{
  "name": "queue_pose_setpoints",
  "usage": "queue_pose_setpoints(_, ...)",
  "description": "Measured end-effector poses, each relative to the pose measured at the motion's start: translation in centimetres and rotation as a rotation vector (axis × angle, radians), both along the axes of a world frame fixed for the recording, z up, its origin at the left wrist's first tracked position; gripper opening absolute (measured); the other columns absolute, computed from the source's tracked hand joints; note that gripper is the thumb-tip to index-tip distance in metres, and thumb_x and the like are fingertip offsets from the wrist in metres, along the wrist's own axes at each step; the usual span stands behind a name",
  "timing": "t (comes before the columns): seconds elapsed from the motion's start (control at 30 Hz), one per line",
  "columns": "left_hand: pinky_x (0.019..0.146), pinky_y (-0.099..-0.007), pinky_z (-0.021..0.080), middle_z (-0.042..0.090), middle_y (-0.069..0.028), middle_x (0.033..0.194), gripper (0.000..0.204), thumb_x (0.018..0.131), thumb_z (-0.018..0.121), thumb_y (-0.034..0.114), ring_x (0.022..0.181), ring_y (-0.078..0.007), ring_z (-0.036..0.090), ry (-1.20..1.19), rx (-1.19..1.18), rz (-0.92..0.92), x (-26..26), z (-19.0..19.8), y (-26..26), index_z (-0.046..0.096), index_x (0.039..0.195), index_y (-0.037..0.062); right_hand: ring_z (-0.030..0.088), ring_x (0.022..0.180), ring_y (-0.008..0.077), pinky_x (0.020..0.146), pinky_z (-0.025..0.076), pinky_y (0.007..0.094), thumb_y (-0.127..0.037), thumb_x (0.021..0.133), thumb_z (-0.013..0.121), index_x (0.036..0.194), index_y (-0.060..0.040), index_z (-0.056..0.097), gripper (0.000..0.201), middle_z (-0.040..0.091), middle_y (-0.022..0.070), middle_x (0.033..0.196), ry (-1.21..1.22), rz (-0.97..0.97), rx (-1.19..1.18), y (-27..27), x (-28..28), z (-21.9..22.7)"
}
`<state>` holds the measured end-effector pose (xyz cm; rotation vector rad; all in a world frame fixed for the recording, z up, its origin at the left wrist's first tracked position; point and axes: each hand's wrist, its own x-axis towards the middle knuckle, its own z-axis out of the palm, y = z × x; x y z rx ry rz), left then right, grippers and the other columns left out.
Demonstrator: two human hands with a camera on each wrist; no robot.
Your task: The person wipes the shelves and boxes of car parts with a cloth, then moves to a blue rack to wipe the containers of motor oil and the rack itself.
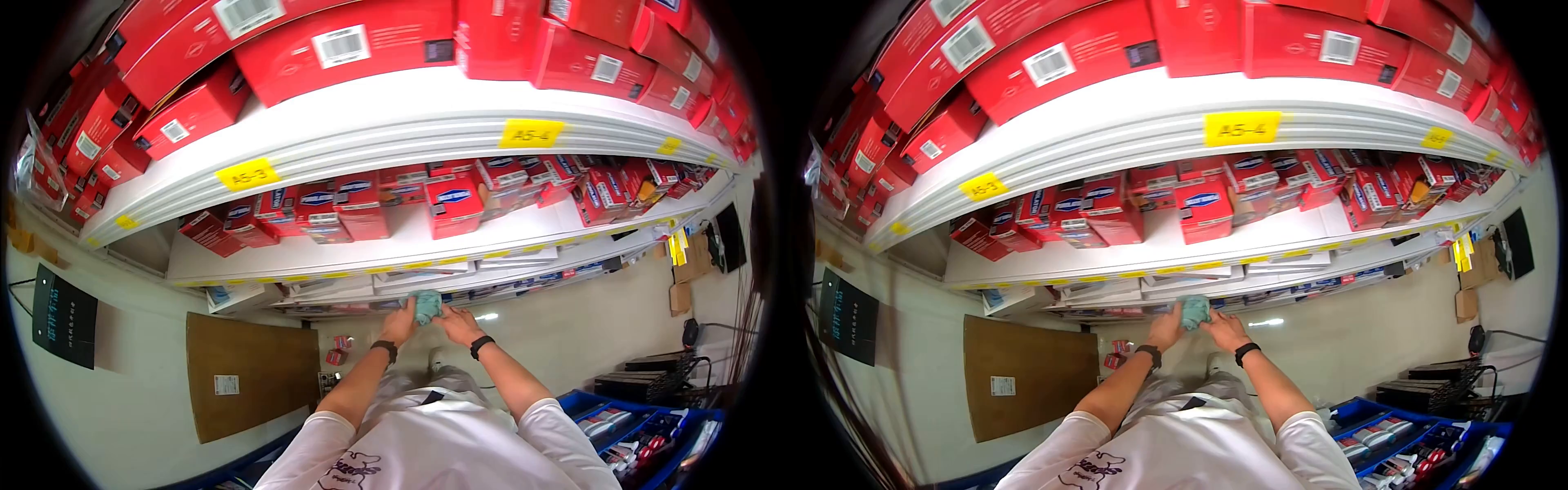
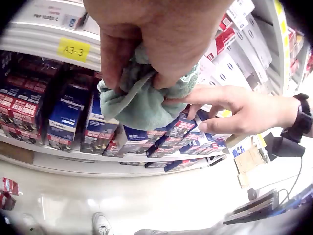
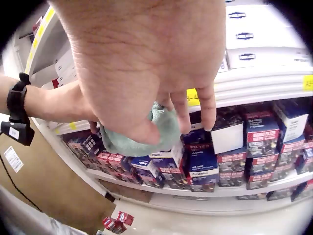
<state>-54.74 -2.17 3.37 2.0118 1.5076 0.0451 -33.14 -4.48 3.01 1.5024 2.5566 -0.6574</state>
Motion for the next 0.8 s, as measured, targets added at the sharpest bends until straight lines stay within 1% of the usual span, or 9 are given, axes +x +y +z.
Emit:
queue_pose_setpoints(0.13, 0.081, -0.0530, 0.056, 0.059, -0.0252, 0.133, 0.068, 0.085, 0.074, 0.020, 0.100, -0.0448, 0.068, 0.006, 0.035, -0.032, 2.8, -0.1, 0.0, 0.036, 0.138, 0.0043, 0.058, 0.124, 0.0339, 0.098, 0.049, 0.0503, -0.005, 0.084, 0.060, 0.127, -0.0259, 0.064, 0.049, 0.052, 0.0154, 0.139, -0.004, -0.016, 0.006, -0.1, 3.2, 0.6)
queue_pose_setpoints(0.17, 0.081, -0.0530, 0.056, 0.059, -0.0252, 0.133, 0.068, 0.085, 0.074, 0.020, 0.100, -0.0448, 0.068, 0.005, 0.038, -0.031, 3.2, 0.0, 0.0, 0.036, 0.138, 0.0043, 0.056, 0.127, 0.0331, 0.099, 0.049, 0.0516, -0.006, 0.085, 0.060, 0.129, -0.0261, 0.063, 0.049, 0.049, 0.0153, 0.144, -0.017, -0.011, -0.038, 0.1, 3.6, 0.8)
queue_pose_setpoints(0.2, 0.080, -0.0528, 0.056, 0.061, -0.0254, 0.130, 0.069, 0.084, 0.074, 0.021, 0.099, -0.0444, 0.068, 0.011, 0.052, -0.030, 3.4, 0.1, 0.0, 0.036, 0.139, 0.0043, 0.055, 0.131, 0.0323, 0.100, 0.048, 0.0530, -0.006, 0.086, 0.059, 0.131, -0.0264, 0.062, 0.050, 0.046, 0.0151, 0.149, -0.029, -0.004, -0.082, 0.4, 3.9, 1.1)
queue_pose_setpoints(0.27, 0.080, -0.0526, 0.056, 0.062, -0.0255, 0.127, 0.070, 0.084, 0.075, 0.022, 0.098, -0.0440, 0.068, 0.020, 0.067, -0.025, 3.5, 0.2, 0.1, 0.036, 0.139, 0.0043, 0.055, 0.130, 0.0323, 0.099, 0.049, 0.0519, -0.006, 0.085, 0.060, 0.129, -0.0259, 0.063, 0.048, 0.045, 0.0156, 0.148, -0.033, 0.011, -0.075, 0.7, 4.0, 1.6)
queue_pose_setpoints(0.33, 0.079, -0.0530, 0.056, 0.066, -0.0262, 0.119, 0.070, 0.084, 0.074, 0.024, 0.097, -0.0441, 0.069, 0.045, -0.007, 0.035, 3.4, 0.2, 0.0, 0.036, 0.140, 0.0043, 0.055, 0.130, 0.0324, 0.098, 0.050, 0.0507, -0.007, 0.085, 0.061, 0.128, -0.0253, 0.064, 0.047, 0.045, 0.0161, 0.148, -0.036, 0.021, -0.073, 0.7, 3.7, 1.8)
queue_pose_setpoints(0.4, 0.079, -0.0533, 0.056, 0.067, -0.0267, 0.116, 0.071, 0.083, 0.074, 0.024, 0.096, -0.0443, 0.069, 0.011, 0.017, 0.063, 3.0, 0.2, -0.3, 0.036, 0.140, 0.0043, 0.058, 0.122, 0.0335, 0.095, 0.051, 0.0491, -0.003, 0.083, 0.061, 0.126, -0.0253, 0.065, 0.049, 0.050, 0.0150, 0.137, 0.083, 0.031, 0.062, 0.7, 3.3, 1.6)
queue_pose_setpoints(0.5, 0.079, -0.0539, 0.056, 0.067, -0.0275, 0.115, 0.072, 0.083, 0.075, 0.025, 0.095, -0.0446, 0.069, -0.003, 0.031, 0.101, 2.2, 0.6, -0.3, 0.037, 0.140, 0.0044, 0.058, 0.121, 0.0326, 0.094, 0.052, 0.0484, -0.003, 0.082, 0.062, 0.123, -0.0244, 0.067, 0.047, 0.050, 0.0148, 0.134, 0.103, 0.049, 0.092, 1.2, 2.2, 1.1)
queue_pose_setpoints(0.67, 0.079, -0.0543, 0.056, 0.066, -0.0277, 0.118, 0.073, 0.083, 0.075, 0.025, 0.095, -0.0445, 0.070, 0.020, 0.042, 0.127, 0.2, 0.8, -0.4, 0.036, 0.142, 0.0049, 0.059, 0.120, 0.0325, 0.095, 0.051, 0.0482, -0.003, 0.082, 0.061, 0.124, -0.0237, 0.067, 0.047, 0.051, 0.0151, 0.131, 0.048, 0.097, 0.008, 2.1, 0.5, 3.5)
queue_pose_setpoints(0.8, 0.079, -0.0540, 0.056, 0.066, -0.0265, 0.121, 0.076, 0.082, 0.076, 0.026, 0.096, -0.0443, 0.070, 0.046, 0.042, 0.134, -1.4, 1.1, -0.5, 0.036, 0.143, 0.0060, 0.059, 0.120, 0.0329, 0.097, 0.051, 0.0487, -0.003, 0.082, 0.061, 0.128, -0.0239, 0.066, 0.051, 0.051, 0.0150, 0.128, 0.054, 0.146, -0.013, 2.5, -0.8, 3.4)
